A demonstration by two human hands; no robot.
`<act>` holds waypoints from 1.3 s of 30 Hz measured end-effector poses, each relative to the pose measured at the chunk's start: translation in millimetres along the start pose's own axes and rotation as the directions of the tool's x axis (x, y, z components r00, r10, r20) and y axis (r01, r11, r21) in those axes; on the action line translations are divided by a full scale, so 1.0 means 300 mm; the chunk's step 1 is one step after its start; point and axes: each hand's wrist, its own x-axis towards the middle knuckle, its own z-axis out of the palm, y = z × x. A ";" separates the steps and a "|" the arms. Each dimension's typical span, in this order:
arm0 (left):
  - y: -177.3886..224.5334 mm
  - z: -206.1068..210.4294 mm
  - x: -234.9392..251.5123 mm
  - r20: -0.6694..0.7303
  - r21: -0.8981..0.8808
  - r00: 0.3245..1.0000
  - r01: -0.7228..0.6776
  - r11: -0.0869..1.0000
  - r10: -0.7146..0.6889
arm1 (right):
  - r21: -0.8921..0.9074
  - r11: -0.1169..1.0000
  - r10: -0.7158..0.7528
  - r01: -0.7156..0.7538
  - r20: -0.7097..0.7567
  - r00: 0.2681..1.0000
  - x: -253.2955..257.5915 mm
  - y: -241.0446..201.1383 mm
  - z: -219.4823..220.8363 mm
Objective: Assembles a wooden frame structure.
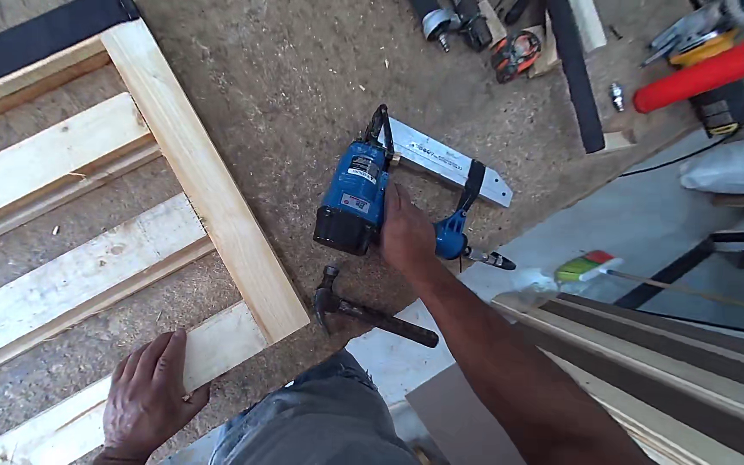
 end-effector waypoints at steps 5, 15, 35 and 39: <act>-0.003 -0.001 0.001 -0.005 -0.001 1.000 -0.006 1.000 0.006 | -0.076 0.996 -0.024 0.042 0.224 0.974 0.039 0.014 -0.114; -0.005 -0.001 -0.018 -0.004 -0.057 1.000 -0.014 0.998 0.013 | 0.514 0.850 -0.042 -0.115 0.285 0.958 -0.562 0.002 -0.837; -0.018 -0.003 -0.021 0.068 -0.159 0.998 0.001 0.987 0.010 | 0.701 0.596 0.029 -0.391 0.468 0.883 -0.751 -0.435 -0.639; -0.021 0.000 -0.020 0.113 -0.174 0.993 0.004 0.985 0.016 | 0.598 0.685 0.049 -0.415 0.531 0.846 -0.721 -0.445 -0.643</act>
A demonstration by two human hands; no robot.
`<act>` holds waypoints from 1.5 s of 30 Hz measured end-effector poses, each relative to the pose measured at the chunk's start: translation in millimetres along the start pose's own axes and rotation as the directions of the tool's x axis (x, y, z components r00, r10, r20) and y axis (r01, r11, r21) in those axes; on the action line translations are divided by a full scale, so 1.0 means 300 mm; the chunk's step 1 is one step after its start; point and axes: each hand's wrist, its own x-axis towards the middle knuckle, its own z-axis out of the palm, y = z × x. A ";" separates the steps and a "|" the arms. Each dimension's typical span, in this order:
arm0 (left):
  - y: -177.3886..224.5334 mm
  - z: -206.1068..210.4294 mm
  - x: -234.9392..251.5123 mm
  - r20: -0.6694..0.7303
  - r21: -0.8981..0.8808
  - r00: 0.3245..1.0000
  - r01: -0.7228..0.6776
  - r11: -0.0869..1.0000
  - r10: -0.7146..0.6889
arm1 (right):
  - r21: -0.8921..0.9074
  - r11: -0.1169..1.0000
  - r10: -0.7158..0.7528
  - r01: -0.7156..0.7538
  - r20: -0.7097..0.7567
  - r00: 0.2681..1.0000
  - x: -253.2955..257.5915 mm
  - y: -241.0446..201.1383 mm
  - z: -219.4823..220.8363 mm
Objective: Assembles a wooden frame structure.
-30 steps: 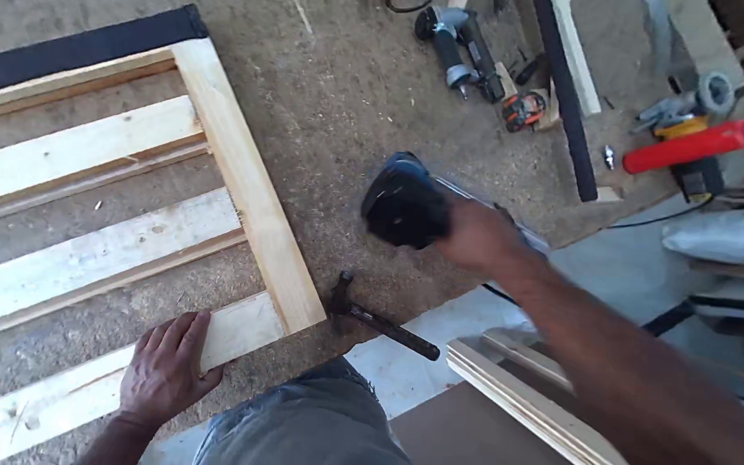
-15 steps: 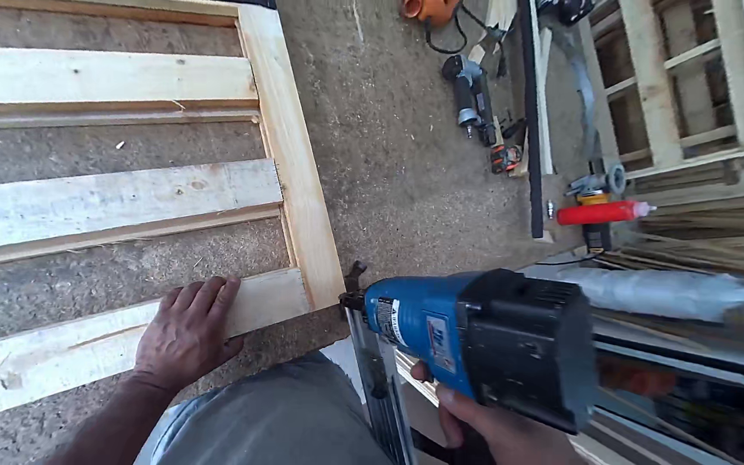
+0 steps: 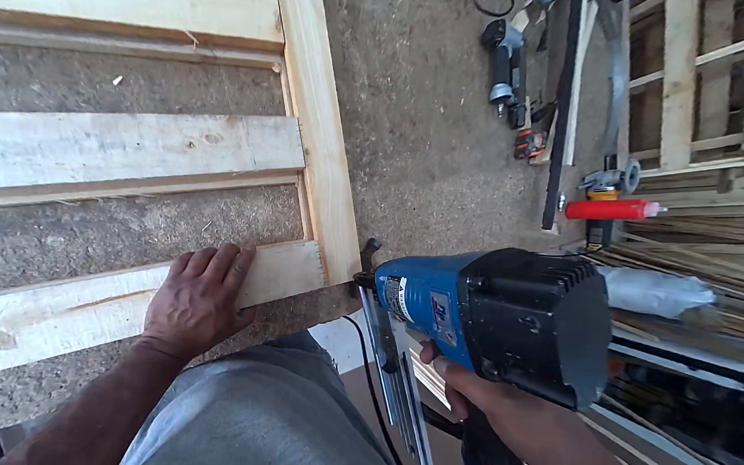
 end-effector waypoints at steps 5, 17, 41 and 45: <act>-0.003 -0.008 -0.001 0.019 -0.006 1.000 -0.006 1.000 0.007 | 0.025 0.998 -0.062 0.061 0.073 0.995 -0.004 -0.002 -0.026; -0.001 0.000 -0.002 -0.027 0.008 1.000 -0.004 1.000 0.004 | 0.146 0.988 -0.046 0.041 0.034 0.998 -0.036 -0.019 0.077; -0.469 -0.135 -0.473 -0.121 0.061 0.989 -0.077 0.995 0.084 | 0.129 0.992 0.015 -0.018 0.024 1.000 -0.145 -0.183 0.399; -0.473 -0.116 -0.482 -0.143 0.100 0.982 -0.108 0.989 0.122 | 0.052 0.998 0.039 -0.041 0.043 0.998 -0.117 -0.171 0.385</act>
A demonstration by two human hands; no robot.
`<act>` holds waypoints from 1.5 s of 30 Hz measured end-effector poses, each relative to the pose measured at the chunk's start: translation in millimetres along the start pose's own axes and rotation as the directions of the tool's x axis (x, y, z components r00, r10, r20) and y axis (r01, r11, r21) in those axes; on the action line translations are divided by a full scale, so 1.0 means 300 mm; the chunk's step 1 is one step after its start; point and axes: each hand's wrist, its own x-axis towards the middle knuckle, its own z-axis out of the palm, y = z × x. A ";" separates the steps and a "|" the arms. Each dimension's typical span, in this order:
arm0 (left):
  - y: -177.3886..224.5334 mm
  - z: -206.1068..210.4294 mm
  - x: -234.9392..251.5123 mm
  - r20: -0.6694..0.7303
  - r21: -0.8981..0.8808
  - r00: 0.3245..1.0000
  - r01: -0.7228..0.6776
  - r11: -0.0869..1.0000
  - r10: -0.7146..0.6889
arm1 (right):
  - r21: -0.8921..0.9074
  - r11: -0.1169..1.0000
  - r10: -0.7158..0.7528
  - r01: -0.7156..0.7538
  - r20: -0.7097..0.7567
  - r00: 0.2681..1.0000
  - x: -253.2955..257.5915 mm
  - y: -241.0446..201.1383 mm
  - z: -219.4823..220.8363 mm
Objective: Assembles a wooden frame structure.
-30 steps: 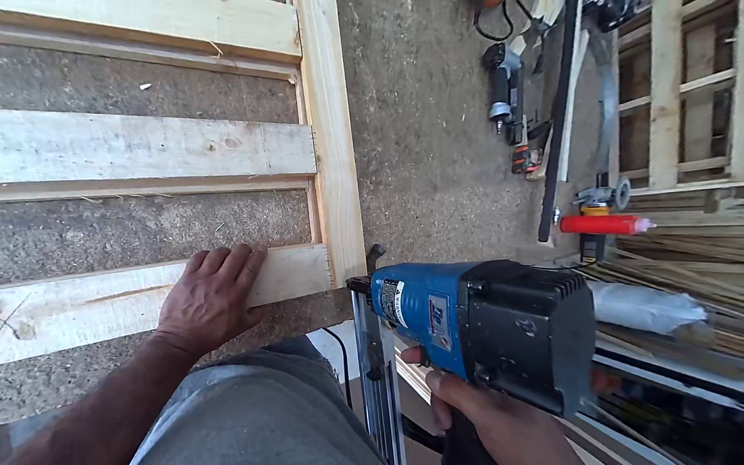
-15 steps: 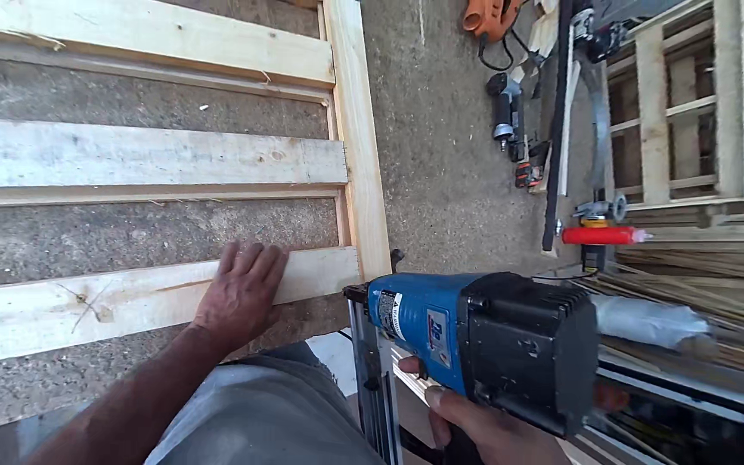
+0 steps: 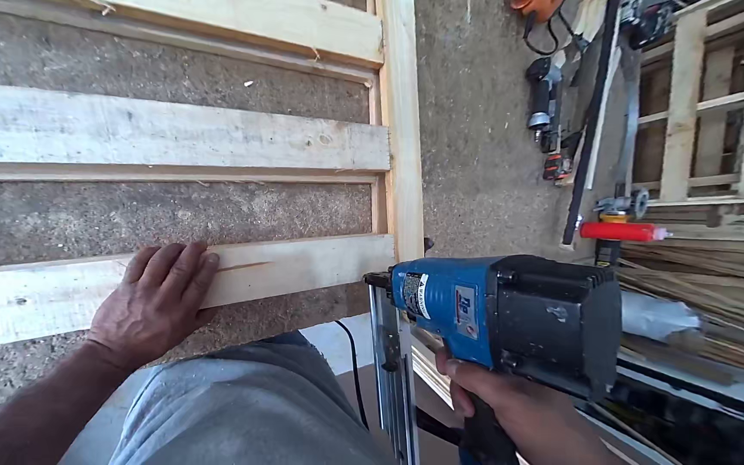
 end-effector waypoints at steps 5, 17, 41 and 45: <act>-0.009 -0.008 0.011 0.004 -0.018 1.000 -0.008 1.000 0.008 | 0.096 0.993 -0.064 0.064 -0.003 0.998 -0.054 -0.031 0.036; -0.124 -0.091 -0.238 0.071 0.114 0.982 0.167 0.979 -0.175 | 0.206 0.965 -0.192 0.160 0.148 0.970 -0.087 -0.013 0.214; -0.369 -0.208 -0.449 0.111 -0.001 0.983 0.147 0.989 -0.146 | 0.073 0.995 -0.073 0.063 0.141 0.987 -0.240 -0.145 0.631; -0.411 -0.192 -0.502 0.106 0.027 0.989 0.102 0.994 -0.105 | 0.063 0.995 -0.084 0.077 0.114 0.990 -0.252 -0.154 0.689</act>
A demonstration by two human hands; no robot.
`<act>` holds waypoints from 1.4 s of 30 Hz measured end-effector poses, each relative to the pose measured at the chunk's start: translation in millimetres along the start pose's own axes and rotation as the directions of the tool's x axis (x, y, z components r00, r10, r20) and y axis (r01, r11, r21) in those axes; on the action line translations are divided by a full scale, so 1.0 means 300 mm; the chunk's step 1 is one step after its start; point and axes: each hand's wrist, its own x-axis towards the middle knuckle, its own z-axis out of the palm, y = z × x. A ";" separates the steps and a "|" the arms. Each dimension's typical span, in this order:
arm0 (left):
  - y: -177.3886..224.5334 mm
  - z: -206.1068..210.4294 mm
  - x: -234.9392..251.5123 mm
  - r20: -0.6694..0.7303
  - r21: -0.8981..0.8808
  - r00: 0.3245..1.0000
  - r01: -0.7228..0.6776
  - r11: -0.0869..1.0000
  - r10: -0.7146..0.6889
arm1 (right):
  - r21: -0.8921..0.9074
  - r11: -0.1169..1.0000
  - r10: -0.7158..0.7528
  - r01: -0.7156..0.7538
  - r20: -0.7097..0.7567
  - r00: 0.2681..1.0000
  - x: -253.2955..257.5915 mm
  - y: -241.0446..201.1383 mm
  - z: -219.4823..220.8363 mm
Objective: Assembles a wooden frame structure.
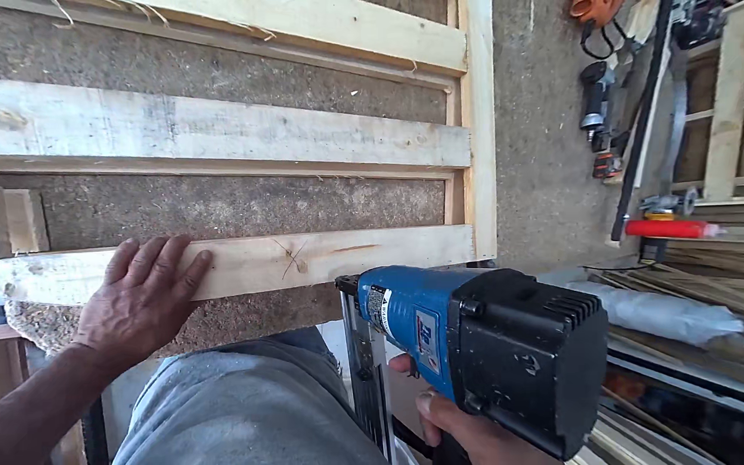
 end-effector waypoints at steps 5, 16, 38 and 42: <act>0.036 0.011 0.022 -0.068 -0.012 0.993 0.092 0.996 -0.093 | 0.016 1.000 0.005 -0.004 -0.039 0.999 -0.009 -0.021 0.038; 0.053 0.041 0.027 -0.148 0.036 0.982 0.122 0.992 -0.116 | 0.016 0.999 0.051 -0.051 -0.026 0.998 -0.001 -0.043 0.037; 0.031 0.082 0.002 -0.239 -0.011 0.965 0.107 0.994 -0.107 | 0.029 0.989 -0.139 0.143 -0.093 0.986 -0.053 -0.062 0.313; 0.032 0.090 -0.002 -0.232 -0.021 0.966 0.113 0.993 -0.115 | 0.068 0.990 -0.111 0.120 -0.119 0.987 -0.040 -0.058 0.329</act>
